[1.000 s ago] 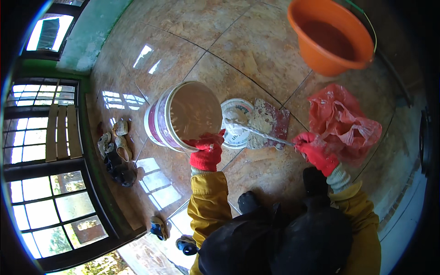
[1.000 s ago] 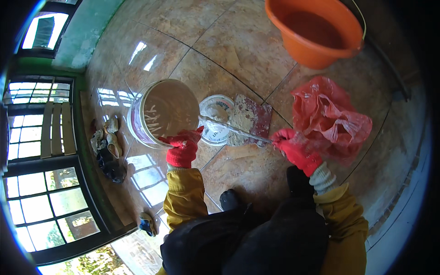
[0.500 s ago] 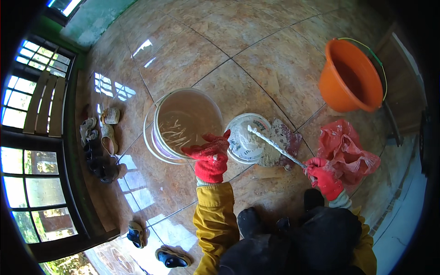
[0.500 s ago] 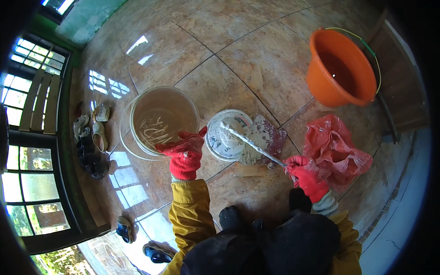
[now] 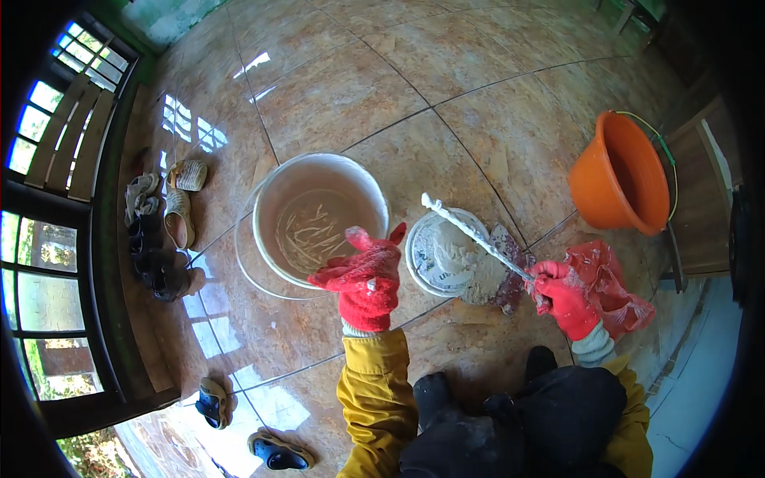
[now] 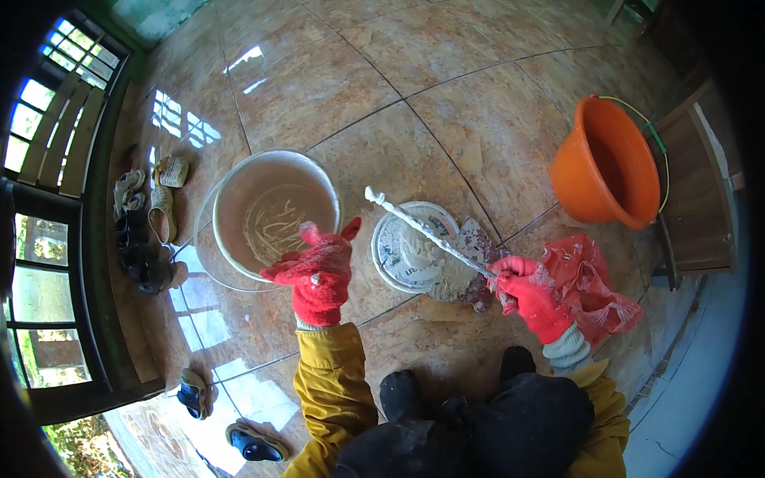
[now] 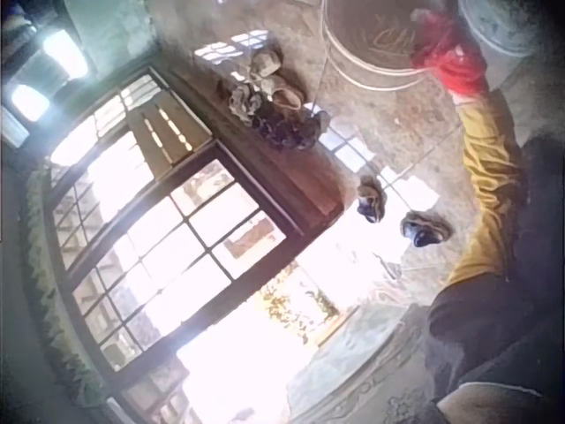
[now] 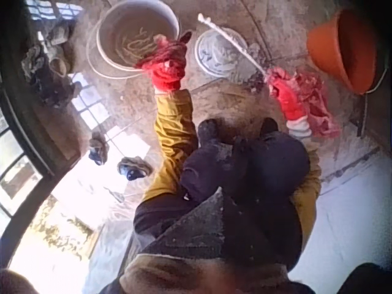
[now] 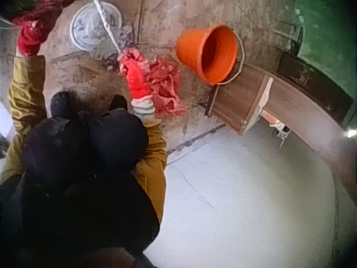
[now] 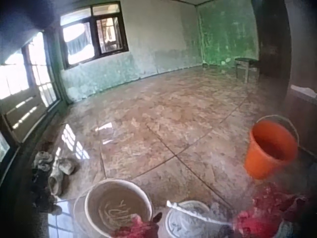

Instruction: The person mixes white putty in a bucket and on a lid using a metal tool, and then applies the putty to a wall using a putty knife.

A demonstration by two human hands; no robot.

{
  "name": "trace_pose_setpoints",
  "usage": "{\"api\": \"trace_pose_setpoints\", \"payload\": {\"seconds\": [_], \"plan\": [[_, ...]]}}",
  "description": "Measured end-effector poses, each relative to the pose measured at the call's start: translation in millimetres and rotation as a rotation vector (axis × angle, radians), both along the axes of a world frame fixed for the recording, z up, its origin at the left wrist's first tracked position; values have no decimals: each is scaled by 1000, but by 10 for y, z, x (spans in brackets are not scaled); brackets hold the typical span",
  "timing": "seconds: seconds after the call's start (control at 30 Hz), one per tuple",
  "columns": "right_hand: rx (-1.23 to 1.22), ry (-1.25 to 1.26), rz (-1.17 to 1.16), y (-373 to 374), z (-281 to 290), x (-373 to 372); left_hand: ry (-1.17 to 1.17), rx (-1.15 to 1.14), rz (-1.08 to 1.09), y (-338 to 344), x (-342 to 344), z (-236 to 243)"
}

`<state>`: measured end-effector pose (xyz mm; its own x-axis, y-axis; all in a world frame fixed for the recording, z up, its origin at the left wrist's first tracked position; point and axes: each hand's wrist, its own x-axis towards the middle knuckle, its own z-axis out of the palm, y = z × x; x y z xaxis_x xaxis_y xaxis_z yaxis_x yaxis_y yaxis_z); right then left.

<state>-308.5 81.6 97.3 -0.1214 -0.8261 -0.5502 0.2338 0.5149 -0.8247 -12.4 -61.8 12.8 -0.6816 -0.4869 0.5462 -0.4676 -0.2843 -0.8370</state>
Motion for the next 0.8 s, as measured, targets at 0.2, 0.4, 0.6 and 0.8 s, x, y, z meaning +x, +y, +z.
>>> {"api": "trace_pose_setpoints", "payload": {"seconds": [0.2, 0.4, 0.6, 0.8], "plan": [[21, -92, -21, -6, -81, 109, 348, 2, 289, 0, 365, 183], [-69, -105, -138, 204, -495, -191, -329, -174, 610, 304, 209, 390], [-145, 46, -198, 124, -1159, -519, 323, 1542, -661, 1366, -489, -176], [-265, 221, -278, -26, -1661, -692, 2537, 2261, -329, 1657, -1229, -54]]}}
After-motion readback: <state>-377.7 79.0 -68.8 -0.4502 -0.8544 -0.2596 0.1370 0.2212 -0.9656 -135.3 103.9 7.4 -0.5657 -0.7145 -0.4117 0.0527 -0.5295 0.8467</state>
